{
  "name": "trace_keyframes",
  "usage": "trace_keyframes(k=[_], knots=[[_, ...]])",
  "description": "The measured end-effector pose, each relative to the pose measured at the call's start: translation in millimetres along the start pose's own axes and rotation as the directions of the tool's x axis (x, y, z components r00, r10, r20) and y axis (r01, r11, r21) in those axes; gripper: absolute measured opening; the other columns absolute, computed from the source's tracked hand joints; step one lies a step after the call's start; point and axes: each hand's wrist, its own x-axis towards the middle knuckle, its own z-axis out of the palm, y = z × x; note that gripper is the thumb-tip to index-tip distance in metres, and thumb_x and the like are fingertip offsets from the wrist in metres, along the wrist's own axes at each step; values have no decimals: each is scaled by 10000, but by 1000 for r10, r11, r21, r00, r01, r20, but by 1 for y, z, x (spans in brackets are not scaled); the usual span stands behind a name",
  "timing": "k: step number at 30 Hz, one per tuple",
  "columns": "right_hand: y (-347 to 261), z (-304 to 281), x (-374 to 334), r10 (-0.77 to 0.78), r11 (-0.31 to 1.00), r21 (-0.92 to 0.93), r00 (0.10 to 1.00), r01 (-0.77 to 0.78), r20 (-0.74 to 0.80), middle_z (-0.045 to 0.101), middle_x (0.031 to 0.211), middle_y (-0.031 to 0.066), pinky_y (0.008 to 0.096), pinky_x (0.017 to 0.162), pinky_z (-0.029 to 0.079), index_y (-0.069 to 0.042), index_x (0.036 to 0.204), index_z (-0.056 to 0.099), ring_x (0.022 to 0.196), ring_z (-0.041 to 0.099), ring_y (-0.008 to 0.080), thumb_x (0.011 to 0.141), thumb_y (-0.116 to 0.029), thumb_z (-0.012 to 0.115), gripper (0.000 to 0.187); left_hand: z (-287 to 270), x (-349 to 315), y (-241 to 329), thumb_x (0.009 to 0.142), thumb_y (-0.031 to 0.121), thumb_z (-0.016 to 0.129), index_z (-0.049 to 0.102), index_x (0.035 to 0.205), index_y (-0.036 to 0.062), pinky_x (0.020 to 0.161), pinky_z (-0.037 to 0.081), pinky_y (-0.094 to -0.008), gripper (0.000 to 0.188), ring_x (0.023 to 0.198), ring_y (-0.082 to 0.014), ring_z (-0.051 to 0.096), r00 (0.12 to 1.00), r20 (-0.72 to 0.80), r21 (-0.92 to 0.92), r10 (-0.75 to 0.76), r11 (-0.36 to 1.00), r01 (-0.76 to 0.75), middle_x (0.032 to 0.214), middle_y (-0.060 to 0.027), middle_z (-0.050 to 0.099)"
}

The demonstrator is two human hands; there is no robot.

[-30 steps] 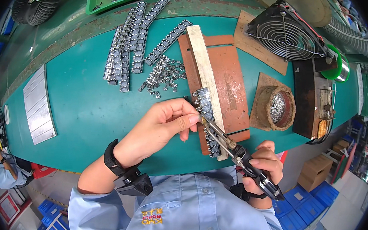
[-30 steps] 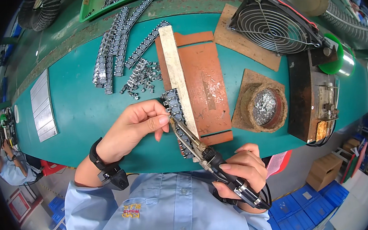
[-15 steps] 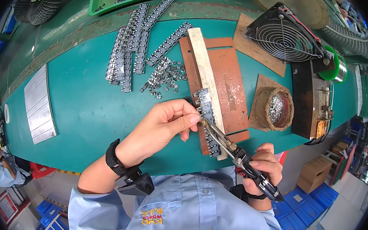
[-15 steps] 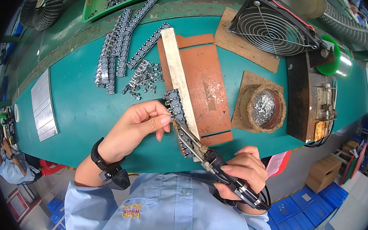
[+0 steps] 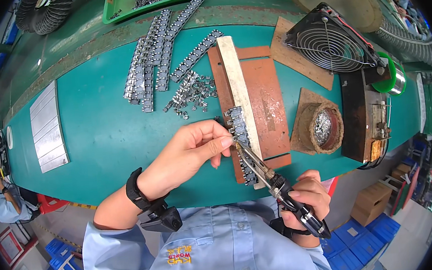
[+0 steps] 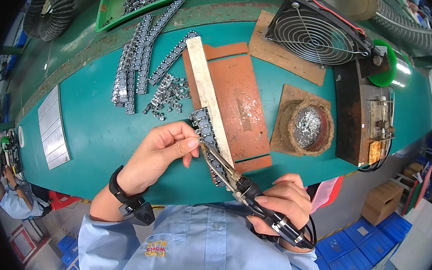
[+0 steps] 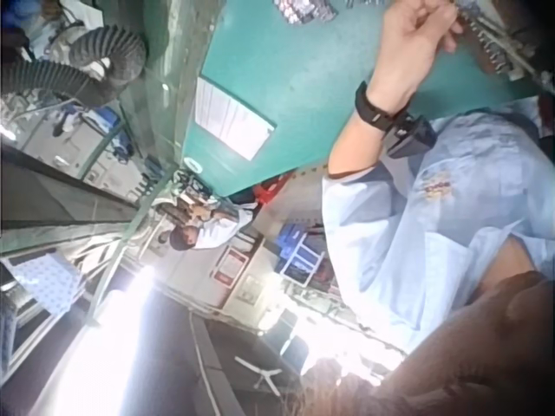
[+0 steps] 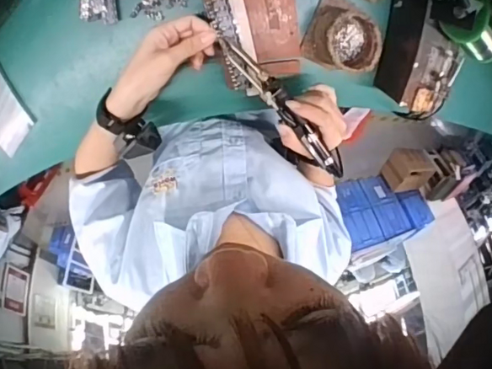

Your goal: Soldering electronic components onto a connector strip at a factory workbench.

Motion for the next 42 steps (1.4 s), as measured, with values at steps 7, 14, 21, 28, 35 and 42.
trace_keyframes(k=[7, 14, 21, 28, 35, 42], knots=[[10, -7, -31, -5, 1000, -11, 980, 3, -198, 503, 803, 107, 324, 636, 406, -57, 998, 495, 602, 489, 169, 715, -261, 676, 393, -1, -1, 1, 889, 172, 516, 551, 863, 25, 583, 408, -193, 154, 621, -44, 479, 1000, -6, 26, -8, 1000, 8, 751, 6, 555], [25, -1, -56, 118, 974, -82, 775, -213, -620, 427, 1033, 125, 257, 650, 421, -64, 1075, 450, 732, 489, 158, 751, -78, 599, 356, 1, -1, 3, 884, 188, 520, 555, 864, 21, 593, 404, -191, 171, 626, -50, 485, 1000, -17, 27, -20, 999, 20, 754, -1, 557], [22, -15, -46, 176, 957, -92, 802, -275, -571, 432, 1040, 120, 279, 669, 447, -71, 1088, 454, 763, 511, 170, 746, 1, 575, 370, -7, -16, 31, 877, 165, 519, 574, 929, 14, 606, 406, -193, 169, 648, -69, 499, 976, -163, 318, 147, 944, -89, 777, -13, 569], [38, -27, -45, 106, 991, -16, 860, -132, -498, 533, 990, 137, 290, 613, 466, -71, 1059, 477, 698, 572, 196, 741, -7, 626, 358, 12, -33, 116, 799, 62, 578, 563, 933, -2, 599, 417, -231, 149, 675, -127, 537, 747, -67, 920, 662, 330, -211, 799, -61, 565], [43, -37, -17, -94, 927, -374, 949, -26, -300, 597, 903, 150, 331, 591, 483, -65, 941, 563, 714, 592, 247, 610, 4, 724, 374, 60, 46, 154, 757, 76, 598, 513, 980, 45, 679, 450, -384, 241, 795, -316, 544, 675, 469, 882, 570, -267, -387, 927, -120, 494], [44, -41, -13, -117, 910, -415, 944, -22, -308, 582, 849, 122, 320, 572, 479, -77, 941, 575, 687, 586, 258, 575, 5, 744, 411, 68, 113, 146, 760, 82, 595, 502, 937, 51, 676, 451, -381, 202, 789, -312, 546, 715, 405, 886, 570, -51, -461, 924, -129, 506]])
